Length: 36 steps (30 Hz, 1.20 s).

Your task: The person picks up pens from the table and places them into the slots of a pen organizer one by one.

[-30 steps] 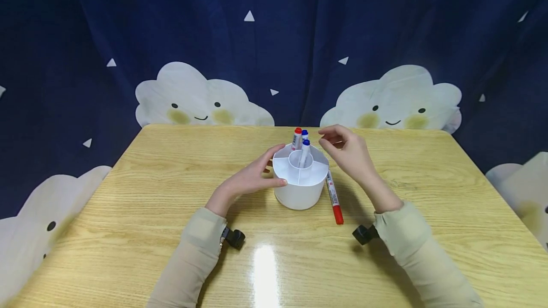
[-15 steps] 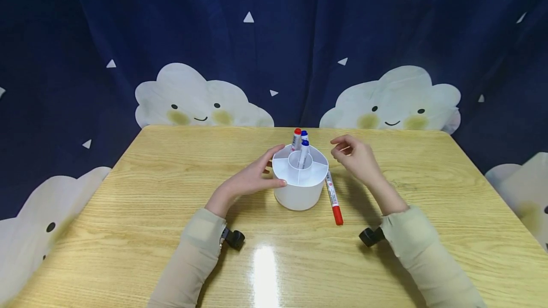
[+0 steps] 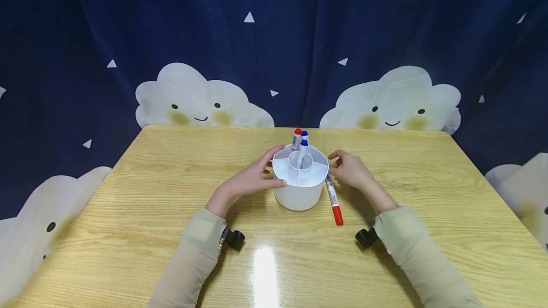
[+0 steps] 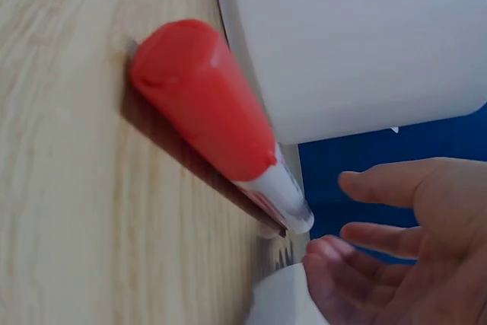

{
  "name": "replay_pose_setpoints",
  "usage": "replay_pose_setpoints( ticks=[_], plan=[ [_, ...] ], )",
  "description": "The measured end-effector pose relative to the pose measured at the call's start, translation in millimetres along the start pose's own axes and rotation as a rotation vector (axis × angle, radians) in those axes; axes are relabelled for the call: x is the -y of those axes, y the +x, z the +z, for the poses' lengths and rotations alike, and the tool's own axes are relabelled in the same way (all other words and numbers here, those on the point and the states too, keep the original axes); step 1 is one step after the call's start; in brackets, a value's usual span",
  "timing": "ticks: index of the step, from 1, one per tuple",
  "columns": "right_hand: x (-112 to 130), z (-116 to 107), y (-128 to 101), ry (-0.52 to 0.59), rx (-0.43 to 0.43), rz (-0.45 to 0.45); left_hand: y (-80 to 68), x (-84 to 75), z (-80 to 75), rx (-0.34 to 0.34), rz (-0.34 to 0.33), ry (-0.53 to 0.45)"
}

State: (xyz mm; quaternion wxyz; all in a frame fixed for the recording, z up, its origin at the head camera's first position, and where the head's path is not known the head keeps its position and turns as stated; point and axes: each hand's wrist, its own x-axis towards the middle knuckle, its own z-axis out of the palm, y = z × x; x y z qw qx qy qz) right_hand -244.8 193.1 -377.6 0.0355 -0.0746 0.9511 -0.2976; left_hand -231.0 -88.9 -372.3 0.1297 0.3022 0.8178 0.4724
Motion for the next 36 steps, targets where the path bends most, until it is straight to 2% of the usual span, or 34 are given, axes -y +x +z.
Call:
replay_pose_setpoints(
  ticks=[7, 18, 26, 36],
  plan=[
    [1.3, 5.4, -1.0, -0.047, 0.1, 0.041, -0.2, -0.2, 0.1, -0.002, -0.015, 0.003],
    [3.6, 7.6, 0.2, -0.011, 0.136, 0.068, -0.1, -0.2, -0.4, -0.002, -0.011, -0.003],
    [6.6, -2.4, -5.5, 0.012, 0.097, 0.072, -0.6, -0.3, -0.3, -0.001, -0.007, -0.002],
    [9.1, -21.5, -14.6, 0.018, 0.019, -0.006, 0.4, 0.6, -0.4, 0.001, -0.012, -0.013]
  ],
)
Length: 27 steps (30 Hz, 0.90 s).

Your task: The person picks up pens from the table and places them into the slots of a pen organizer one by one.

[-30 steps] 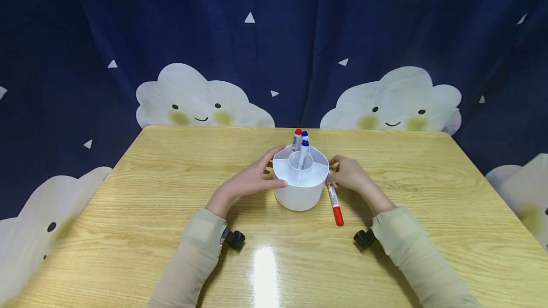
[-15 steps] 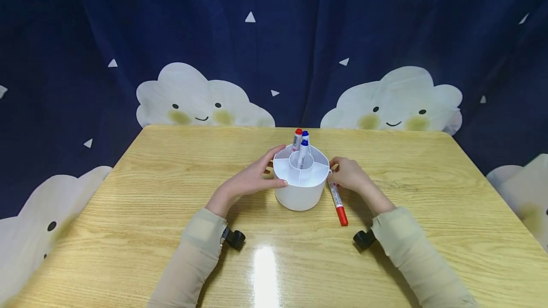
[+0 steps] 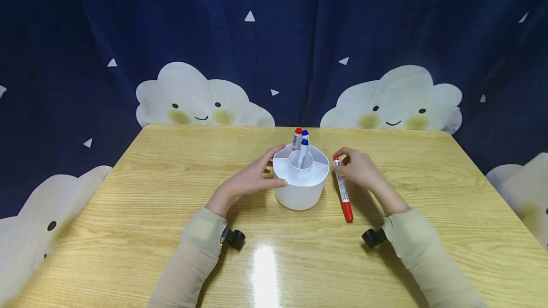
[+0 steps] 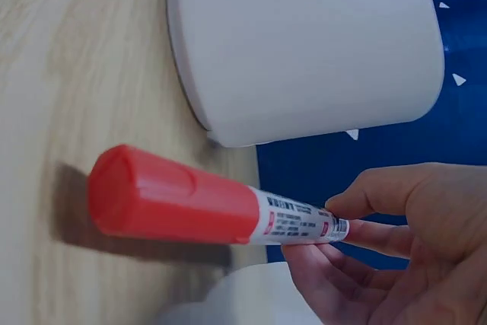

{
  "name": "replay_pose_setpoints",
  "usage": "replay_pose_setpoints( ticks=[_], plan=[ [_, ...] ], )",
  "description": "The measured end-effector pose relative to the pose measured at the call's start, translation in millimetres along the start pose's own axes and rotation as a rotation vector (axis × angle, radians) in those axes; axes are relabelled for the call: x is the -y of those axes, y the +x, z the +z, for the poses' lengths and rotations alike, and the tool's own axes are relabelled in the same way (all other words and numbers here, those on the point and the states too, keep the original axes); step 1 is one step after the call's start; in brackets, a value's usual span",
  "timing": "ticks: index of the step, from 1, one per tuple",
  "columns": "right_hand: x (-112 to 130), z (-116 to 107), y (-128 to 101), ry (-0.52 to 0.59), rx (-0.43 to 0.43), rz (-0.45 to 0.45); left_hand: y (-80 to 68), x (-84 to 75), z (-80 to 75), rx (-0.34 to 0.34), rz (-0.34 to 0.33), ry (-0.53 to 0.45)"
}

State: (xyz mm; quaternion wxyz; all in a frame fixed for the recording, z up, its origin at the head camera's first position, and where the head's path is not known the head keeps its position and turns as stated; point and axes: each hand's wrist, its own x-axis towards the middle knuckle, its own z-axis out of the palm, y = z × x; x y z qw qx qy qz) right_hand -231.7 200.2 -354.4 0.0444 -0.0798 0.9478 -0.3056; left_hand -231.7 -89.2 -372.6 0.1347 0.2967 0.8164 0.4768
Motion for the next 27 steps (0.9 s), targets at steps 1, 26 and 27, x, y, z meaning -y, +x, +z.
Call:
replay_pose_setpoints(
  ticks=[1, 26, 27],
  plan=[
    [0.8, -2.5, -1.3, 0.002, -0.005, -0.009, 0.1, 0.0, 0.0, -0.001, 0.0, -0.002],
    [48.4, -36.9, -28.3, 0.014, -0.145, -0.158, 0.3, -0.8, 0.4, -0.009, -0.006, 0.0],
    [51.4, -37.6, -30.2, 0.008, -0.151, -0.165, 0.2, -0.7, 0.4, -0.009, -0.004, 0.0]
  ],
)
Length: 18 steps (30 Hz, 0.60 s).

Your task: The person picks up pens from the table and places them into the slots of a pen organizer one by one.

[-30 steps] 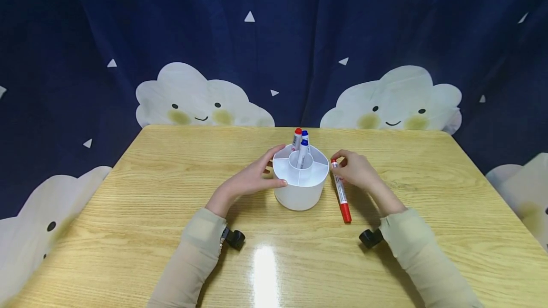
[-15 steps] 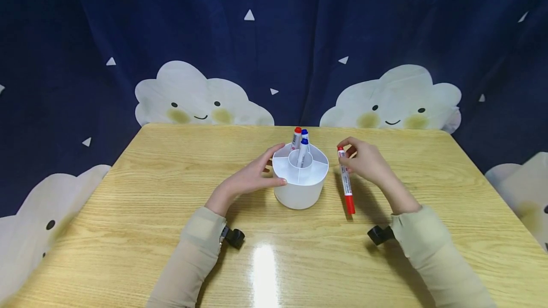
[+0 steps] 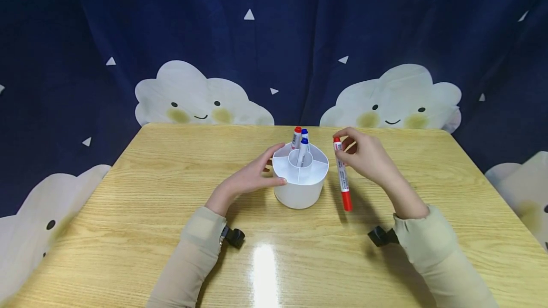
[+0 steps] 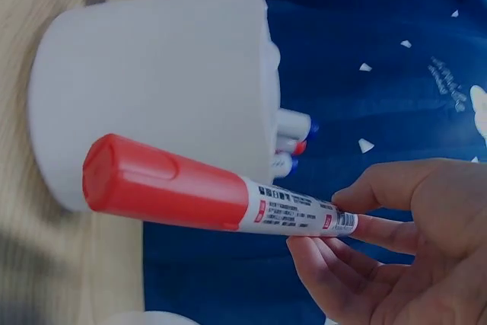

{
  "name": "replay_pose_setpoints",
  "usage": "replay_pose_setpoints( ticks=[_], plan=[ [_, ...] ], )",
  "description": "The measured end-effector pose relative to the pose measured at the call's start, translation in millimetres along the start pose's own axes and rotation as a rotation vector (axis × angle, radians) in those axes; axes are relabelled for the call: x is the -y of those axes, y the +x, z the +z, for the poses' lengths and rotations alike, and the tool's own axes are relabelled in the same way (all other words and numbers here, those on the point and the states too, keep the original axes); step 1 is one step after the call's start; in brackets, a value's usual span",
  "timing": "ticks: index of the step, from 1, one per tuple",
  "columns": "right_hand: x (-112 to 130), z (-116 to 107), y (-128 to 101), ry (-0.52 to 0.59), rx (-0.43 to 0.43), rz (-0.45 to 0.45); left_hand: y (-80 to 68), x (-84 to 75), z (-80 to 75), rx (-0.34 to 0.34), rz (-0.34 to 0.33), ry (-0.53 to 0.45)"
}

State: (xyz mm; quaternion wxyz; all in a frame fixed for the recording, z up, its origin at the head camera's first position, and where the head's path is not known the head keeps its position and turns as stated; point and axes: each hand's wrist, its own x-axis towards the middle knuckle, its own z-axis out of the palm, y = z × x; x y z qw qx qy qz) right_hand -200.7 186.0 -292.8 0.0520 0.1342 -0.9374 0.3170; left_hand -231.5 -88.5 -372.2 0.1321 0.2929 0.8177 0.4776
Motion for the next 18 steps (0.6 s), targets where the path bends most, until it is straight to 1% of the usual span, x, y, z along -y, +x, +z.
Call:
replay_pose_setpoints(
  ticks=[5, 9, 13, 18],
  plan=[
    [15.7, -4.4, -5.2, -0.026, -0.023, -0.024, -0.1, -0.2, 0.4, 0.002, 0.001, 0.003],
    [27.0, -6.5, -8.3, -0.015, -0.053, -0.055, -0.1, -0.2, 0.8, 0.0, -0.003, 0.005],
    [36.8, -7.4, -9.6, 0.02, -0.104, -0.104, 0.0, -0.1, 0.8, -0.003, -0.006, 0.006],
    [47.9, -6.5, -9.9, 0.07, -0.196, -0.17, 0.3, 0.1, 0.4, -0.003, 0.0, 0.008]
  ],
)
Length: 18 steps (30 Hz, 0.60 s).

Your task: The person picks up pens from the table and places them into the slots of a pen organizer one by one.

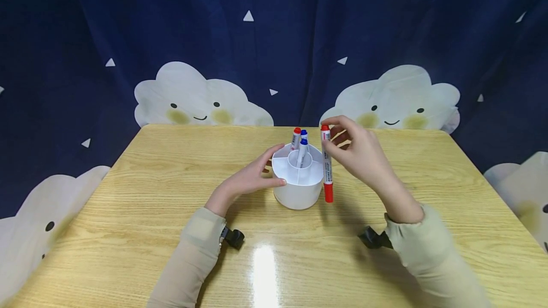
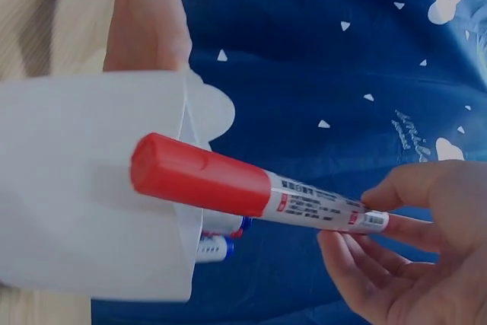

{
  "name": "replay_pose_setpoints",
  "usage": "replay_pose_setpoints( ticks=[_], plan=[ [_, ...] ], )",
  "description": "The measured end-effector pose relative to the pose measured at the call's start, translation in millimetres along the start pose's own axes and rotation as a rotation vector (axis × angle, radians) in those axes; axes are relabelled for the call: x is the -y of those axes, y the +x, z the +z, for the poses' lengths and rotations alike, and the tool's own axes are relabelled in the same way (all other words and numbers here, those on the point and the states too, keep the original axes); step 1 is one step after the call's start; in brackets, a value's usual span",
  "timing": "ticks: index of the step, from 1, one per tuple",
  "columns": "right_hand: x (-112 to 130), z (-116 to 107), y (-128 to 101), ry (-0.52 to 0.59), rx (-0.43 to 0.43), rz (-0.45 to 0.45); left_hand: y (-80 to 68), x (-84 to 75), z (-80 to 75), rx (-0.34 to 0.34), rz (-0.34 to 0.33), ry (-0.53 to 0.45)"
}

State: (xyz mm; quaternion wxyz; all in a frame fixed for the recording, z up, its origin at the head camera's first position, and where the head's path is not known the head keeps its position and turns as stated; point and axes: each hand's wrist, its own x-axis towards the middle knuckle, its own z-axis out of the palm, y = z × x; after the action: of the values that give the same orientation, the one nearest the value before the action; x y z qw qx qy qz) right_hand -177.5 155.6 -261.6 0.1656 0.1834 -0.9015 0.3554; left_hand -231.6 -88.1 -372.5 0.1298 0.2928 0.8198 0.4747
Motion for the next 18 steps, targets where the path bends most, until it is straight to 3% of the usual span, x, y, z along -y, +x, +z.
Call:
replay_pose_setpoints(
  ticks=[9, 18],
  plan=[
    [15.9, 7.2, 3.6, 0.104, -0.166, -0.103, 0.1, 1.0, -0.4, 0.002, -0.003, -0.003],
    [20.5, 15.9, 6.8, 0.214, -0.25, -0.143, -0.2, 0.8, -0.7, 0.005, -0.009, 0.001]
  ],
)
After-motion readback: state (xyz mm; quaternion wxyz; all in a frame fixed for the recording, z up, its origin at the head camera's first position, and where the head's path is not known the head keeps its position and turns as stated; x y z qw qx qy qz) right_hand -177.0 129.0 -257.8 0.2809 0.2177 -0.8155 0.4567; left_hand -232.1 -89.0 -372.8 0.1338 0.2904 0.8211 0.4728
